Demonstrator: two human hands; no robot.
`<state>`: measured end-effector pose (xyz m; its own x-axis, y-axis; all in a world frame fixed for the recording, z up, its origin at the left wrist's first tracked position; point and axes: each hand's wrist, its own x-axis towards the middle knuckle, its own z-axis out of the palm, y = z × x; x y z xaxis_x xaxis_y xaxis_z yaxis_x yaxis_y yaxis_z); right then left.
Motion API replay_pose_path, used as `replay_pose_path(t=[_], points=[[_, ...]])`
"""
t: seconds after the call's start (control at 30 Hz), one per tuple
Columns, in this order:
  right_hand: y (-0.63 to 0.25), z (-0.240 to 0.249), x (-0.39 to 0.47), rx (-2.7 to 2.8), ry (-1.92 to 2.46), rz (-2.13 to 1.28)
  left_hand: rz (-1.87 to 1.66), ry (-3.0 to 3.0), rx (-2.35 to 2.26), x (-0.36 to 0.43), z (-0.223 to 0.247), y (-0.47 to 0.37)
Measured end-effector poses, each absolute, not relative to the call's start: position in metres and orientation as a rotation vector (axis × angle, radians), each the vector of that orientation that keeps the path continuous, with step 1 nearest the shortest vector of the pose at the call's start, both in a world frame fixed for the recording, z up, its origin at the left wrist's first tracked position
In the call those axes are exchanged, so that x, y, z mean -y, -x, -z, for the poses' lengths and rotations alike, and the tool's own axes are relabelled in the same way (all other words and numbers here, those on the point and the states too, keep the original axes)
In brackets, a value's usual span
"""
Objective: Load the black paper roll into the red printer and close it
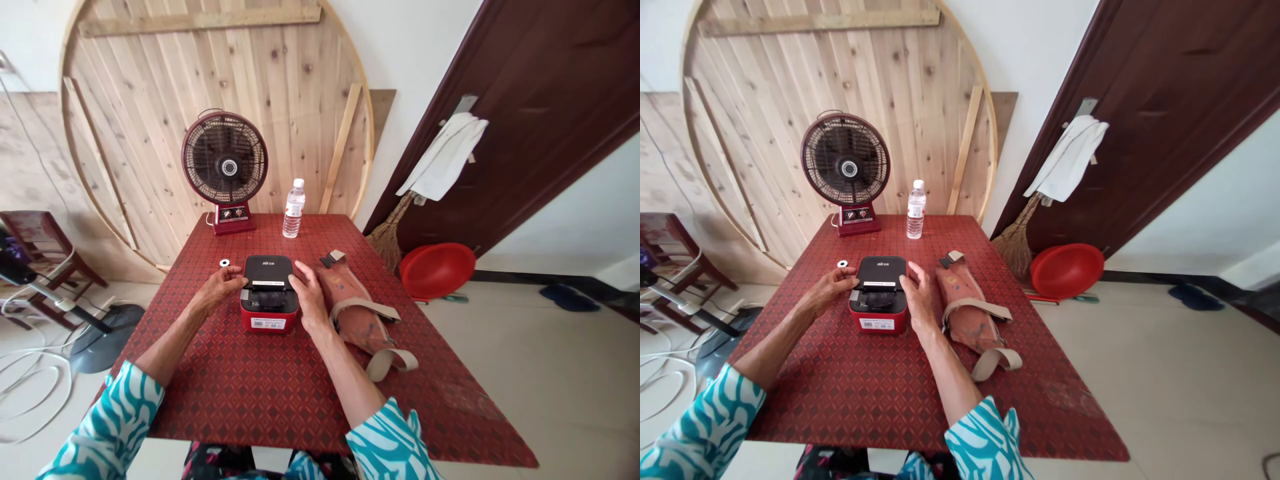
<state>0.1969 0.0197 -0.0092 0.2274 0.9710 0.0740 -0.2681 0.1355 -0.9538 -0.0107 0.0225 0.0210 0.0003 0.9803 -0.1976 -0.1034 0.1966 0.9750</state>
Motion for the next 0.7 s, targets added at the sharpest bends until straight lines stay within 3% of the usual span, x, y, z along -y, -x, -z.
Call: replay_pose_path(t=[0.17,0.53,0.7], points=[[-0.198,0.01,-0.015,0.847,1.001,-1.234,-1.098,-0.955,-1.192,-0.022,-0.017,0.011],[-0.196,0.022,-0.016,0.851,1.017,-1.194,-1.294,-1.094,-1.253,0.0,-0.016,0.011],[-0.194,0.038,-0.014,0.855,0.912,-1.117,-1.11,-1.073,-1.263,0.014,-0.014,0.011]])
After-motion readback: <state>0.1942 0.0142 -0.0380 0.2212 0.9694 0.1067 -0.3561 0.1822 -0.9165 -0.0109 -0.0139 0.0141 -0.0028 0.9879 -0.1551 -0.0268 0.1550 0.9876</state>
